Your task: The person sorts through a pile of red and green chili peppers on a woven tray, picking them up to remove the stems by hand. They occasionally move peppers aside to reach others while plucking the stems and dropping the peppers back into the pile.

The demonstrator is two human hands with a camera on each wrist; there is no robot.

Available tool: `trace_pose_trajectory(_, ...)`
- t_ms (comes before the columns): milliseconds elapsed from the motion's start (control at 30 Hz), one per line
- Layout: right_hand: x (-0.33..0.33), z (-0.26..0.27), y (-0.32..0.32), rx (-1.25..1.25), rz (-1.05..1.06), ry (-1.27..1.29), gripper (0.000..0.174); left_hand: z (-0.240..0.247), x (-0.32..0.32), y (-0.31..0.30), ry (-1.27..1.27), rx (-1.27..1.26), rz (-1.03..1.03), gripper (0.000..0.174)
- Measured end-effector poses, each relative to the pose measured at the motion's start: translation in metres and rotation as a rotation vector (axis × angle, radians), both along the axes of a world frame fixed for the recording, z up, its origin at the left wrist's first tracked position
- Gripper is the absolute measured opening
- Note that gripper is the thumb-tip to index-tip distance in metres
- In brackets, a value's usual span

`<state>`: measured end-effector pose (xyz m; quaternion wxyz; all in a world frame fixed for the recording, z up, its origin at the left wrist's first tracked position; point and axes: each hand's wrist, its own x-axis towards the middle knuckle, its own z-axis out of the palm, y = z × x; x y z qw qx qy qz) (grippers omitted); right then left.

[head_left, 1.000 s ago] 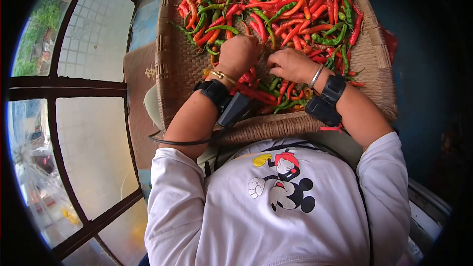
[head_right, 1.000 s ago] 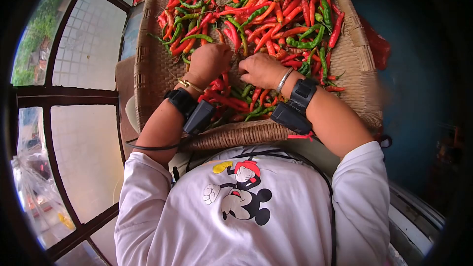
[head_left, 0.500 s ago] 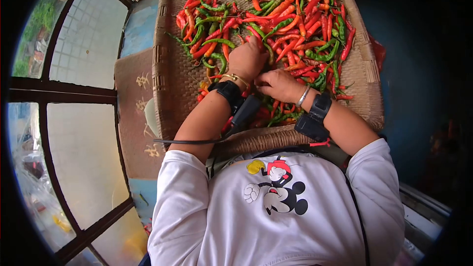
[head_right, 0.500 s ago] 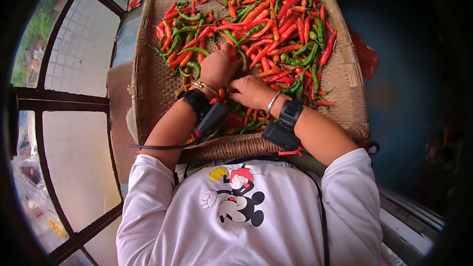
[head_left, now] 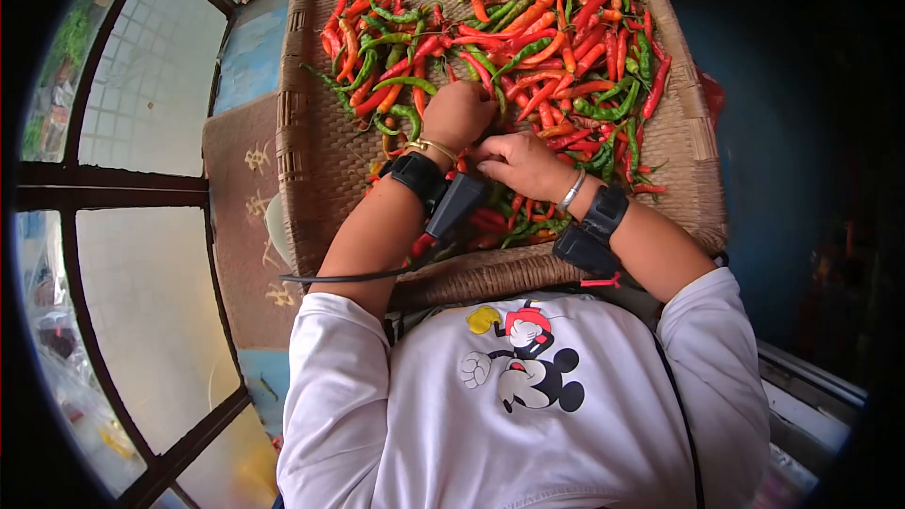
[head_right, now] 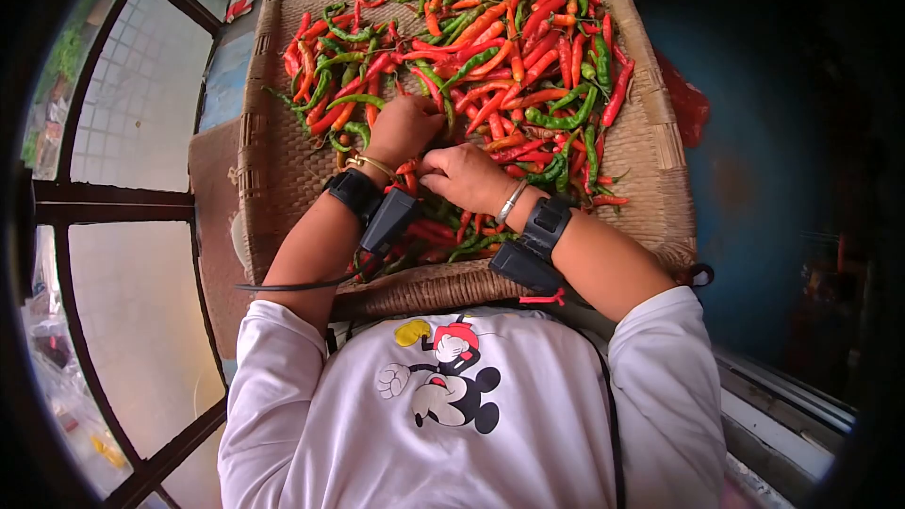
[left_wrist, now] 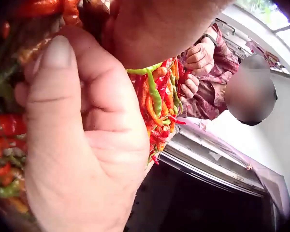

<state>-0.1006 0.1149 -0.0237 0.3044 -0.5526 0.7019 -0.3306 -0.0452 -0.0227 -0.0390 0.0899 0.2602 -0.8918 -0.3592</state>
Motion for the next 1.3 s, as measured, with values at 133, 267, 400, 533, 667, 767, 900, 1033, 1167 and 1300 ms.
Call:
trace_pose_trajectory(133, 0.004, 0.000, -0.001, -0.020, -0.018, -0.062, 0.014, 0.000, -0.007, 0.002, 0.006, 0.162, 0.092, 0.031)
trace_pose_trajectory(267, 0.010, 0.003, -0.002, -0.015, -0.039, -0.072, 0.012, -0.010, -0.018, 0.000, 0.017, 0.274, 0.168, 0.030)
trace_pose_trajectory(400, 0.016, 0.000, 0.000, -0.082, 0.012, -0.002, 0.010, -0.023, -0.022, -0.003, 0.030, 0.301, 0.246, 0.029)
trace_pose_trajectory(533, 0.023, 0.007, 0.001, -0.051, -0.004, -0.126, 0.010, -0.011, -0.011, -0.006, -0.029, 0.372, 0.214, 0.028)
trace_pose_trajectory(667, 0.007, 0.017, -0.001, 0.023, -0.164, -0.361, 0.016, 0.024, 0.011, -0.003, 0.054, 0.737, 0.225, 0.024)
trace_pose_trajectory(767, -0.015, 0.029, 0.001, 0.071, -0.439, -0.661, 0.020, 0.046, 0.019, -0.003, -0.006, 0.712, 0.131, 0.024)
trace_pose_trajectory(900, -0.033, 0.038, 0.014, 0.061, -0.514, -0.882, 0.030, 0.072, 0.032, 0.017, 0.016, 0.645, -0.043, 0.023)
trace_pose_trajectory(1033, -0.038, 0.039, 0.021, 0.067, -0.530, -1.192, 0.027, 0.071, 0.042, 0.029, -0.004, 0.687, -0.292, 0.018)
trace_pose_trajectory(1167, -0.051, 0.026, 0.018, 0.041, -0.396, -1.159, 0.022, 0.072, 0.043, 0.026, -0.069, 0.510, -0.496, 0.020)
trace_pose_trajectory(1300, -0.059, 0.025, 0.019, 0.055, -0.319, -1.123, 0.020, 0.084, 0.041, 0.024, -0.183, 0.513, -0.660, 0.018)
